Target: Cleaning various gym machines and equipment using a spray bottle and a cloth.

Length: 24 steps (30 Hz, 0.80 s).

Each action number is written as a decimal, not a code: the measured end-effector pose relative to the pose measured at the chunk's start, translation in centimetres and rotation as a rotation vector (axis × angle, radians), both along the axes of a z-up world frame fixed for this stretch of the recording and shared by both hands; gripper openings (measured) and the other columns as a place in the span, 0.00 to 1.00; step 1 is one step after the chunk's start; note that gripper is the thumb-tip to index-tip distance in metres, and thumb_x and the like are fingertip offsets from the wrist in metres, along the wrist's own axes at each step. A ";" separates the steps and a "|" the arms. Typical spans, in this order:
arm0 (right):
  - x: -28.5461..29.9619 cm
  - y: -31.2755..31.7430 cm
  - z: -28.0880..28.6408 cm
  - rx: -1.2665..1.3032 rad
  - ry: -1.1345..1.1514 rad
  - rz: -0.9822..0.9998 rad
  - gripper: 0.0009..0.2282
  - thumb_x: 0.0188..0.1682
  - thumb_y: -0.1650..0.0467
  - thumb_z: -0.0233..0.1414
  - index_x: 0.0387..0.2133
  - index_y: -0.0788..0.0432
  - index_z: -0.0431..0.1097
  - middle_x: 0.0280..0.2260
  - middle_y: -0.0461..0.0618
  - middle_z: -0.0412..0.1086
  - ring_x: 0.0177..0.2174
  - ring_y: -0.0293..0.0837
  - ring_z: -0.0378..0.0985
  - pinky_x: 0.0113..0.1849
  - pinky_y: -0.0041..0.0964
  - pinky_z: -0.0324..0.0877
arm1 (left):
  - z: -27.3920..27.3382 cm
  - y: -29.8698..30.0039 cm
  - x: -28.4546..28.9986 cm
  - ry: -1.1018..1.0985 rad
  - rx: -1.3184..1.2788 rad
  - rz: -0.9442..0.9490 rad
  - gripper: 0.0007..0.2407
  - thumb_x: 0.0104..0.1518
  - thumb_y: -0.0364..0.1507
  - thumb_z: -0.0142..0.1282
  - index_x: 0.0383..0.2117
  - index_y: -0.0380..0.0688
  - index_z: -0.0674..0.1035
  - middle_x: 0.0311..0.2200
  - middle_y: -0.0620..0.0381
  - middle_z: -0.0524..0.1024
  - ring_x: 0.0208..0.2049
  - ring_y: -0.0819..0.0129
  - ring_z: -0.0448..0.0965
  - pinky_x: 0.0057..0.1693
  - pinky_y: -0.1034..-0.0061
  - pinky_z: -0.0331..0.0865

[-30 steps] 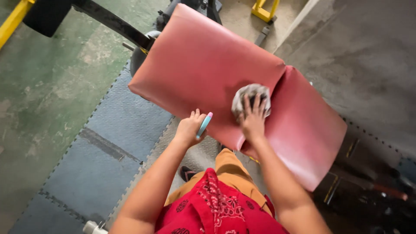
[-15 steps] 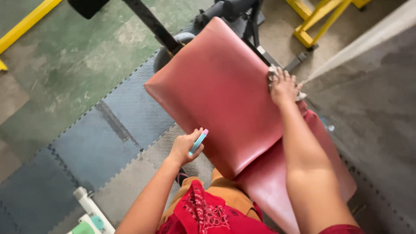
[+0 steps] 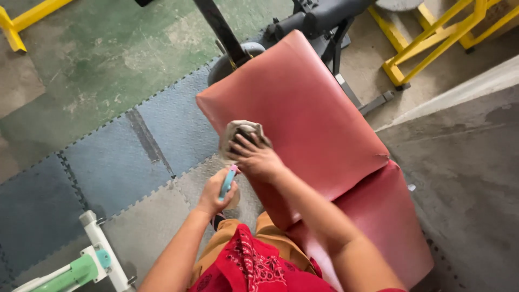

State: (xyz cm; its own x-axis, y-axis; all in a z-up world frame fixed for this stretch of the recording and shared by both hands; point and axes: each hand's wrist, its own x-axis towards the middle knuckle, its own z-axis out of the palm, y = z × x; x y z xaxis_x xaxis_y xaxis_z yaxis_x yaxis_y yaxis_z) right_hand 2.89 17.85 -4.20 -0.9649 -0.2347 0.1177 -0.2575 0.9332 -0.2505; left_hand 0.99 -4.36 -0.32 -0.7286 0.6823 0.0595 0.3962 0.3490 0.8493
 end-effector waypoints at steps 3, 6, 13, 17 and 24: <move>0.3 3.5 3.0 -0.019 0.009 0.036 0.20 0.47 0.62 0.55 0.55 0.40 0.71 0.68 0.43 0.53 0.69 0.51 0.47 0.67 0.59 0.36 | -0.2 -1.6 -0.3 0.044 0.032 -0.058 0.14 0.56 0.29 0.53 0.47 0.40 0.77 0.42 0.43 0.79 0.44 0.46 0.81 0.53 0.64 0.73; 1.9 8.4 -0.1 -0.066 0.001 -0.331 0.26 0.40 0.63 0.60 0.56 0.41 0.67 0.69 0.50 0.51 0.69 0.55 0.46 0.66 0.56 0.39 | 0.0 -2.8 -0.8 0.088 0.097 -0.055 0.13 0.57 0.28 0.53 0.48 0.39 0.77 0.43 0.41 0.79 0.45 0.45 0.81 0.53 0.63 0.73; 4.4 2.7 -8.3 -0.126 0.254 -0.936 0.20 0.60 0.60 0.42 0.64 0.44 0.63 0.66 0.53 0.60 0.65 0.57 0.56 0.62 0.55 0.50 | 3.3 -5.3 -2.6 0.086 0.233 -0.019 0.10 0.57 0.26 0.52 0.43 0.38 0.79 0.39 0.44 0.80 0.41 0.53 0.83 0.49 0.65 0.76; 3.8 -8.7 -2.8 -1.383 -0.064 -1.111 0.23 0.63 0.64 0.37 0.64 0.66 0.66 0.49 0.88 0.57 0.46 0.85 0.57 0.49 0.72 0.53 | 6.3 -6.0 -3.9 0.097 0.301 0.033 0.08 0.59 0.27 0.52 0.39 0.38 0.79 0.31 0.48 0.80 0.34 0.58 0.84 0.44 0.69 0.77; 2.2 -20.3 2.3 -2.479 -0.118 -0.777 0.21 0.58 0.56 0.37 0.55 0.53 0.68 0.50 0.47 0.74 0.45 0.46 0.79 0.47 0.46 0.75 | 11.6 -9.4 -5.1 -0.076 0.347 0.119 0.09 0.59 0.31 0.55 0.41 0.40 0.81 0.26 0.54 0.82 0.29 0.66 0.85 0.40 0.72 0.77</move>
